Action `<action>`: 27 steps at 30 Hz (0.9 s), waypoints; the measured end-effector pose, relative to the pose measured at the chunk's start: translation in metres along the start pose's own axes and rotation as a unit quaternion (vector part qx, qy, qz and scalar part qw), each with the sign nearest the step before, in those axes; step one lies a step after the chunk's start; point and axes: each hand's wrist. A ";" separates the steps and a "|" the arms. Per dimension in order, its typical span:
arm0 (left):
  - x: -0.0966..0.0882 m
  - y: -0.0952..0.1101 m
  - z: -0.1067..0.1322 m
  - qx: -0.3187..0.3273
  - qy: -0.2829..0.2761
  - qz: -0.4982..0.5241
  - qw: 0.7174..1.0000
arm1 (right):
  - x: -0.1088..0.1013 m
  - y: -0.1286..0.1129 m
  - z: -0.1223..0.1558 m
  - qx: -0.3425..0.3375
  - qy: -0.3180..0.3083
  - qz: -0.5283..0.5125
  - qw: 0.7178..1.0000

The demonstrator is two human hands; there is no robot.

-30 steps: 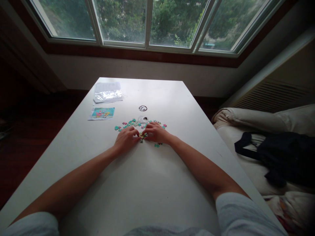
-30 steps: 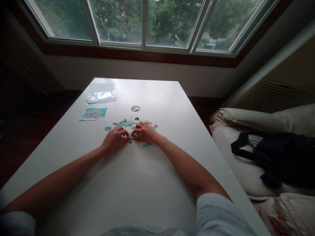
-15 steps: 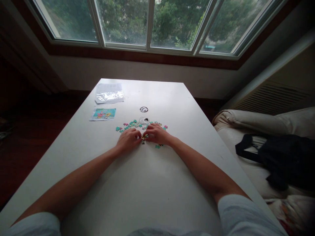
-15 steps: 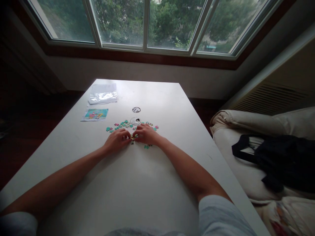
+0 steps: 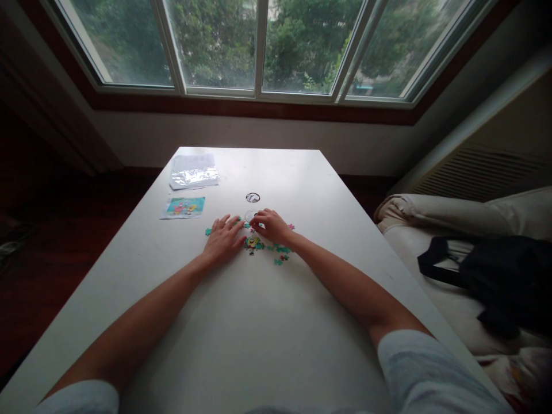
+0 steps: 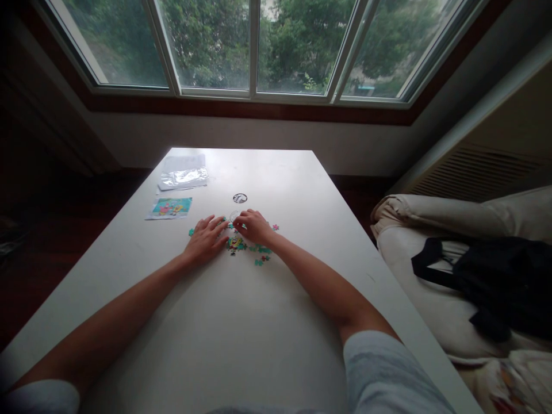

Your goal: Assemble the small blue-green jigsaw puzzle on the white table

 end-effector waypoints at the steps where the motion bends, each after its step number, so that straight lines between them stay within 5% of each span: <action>1: 0.001 -0.001 0.000 0.005 -0.007 -0.002 1.000 | 0.002 0.001 -0.005 0.010 0.000 0.002 1.000; 7: -0.003 0.002 0.002 0.020 -0.009 -0.016 1.000 | 0.009 0.003 -0.036 0.044 -0.016 0.015 0.999; 13: -0.009 0.009 0.007 0.044 -0.010 -0.008 0.999 | 0.013 0.004 -0.053 0.000 -0.073 0.029 0.997; 27: -0.011 0.014 0.009 0.016 -0.004 -0.017 1.000 | 0.012 0.017 -0.046 -0.093 -0.050 0.045 0.993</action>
Point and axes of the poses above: each hand's wrist, its own z-axis away from the middle knuckle, its own x-axis out of the palm, y = z × x, and after that the axes turned 9 degrees about x, right-handed
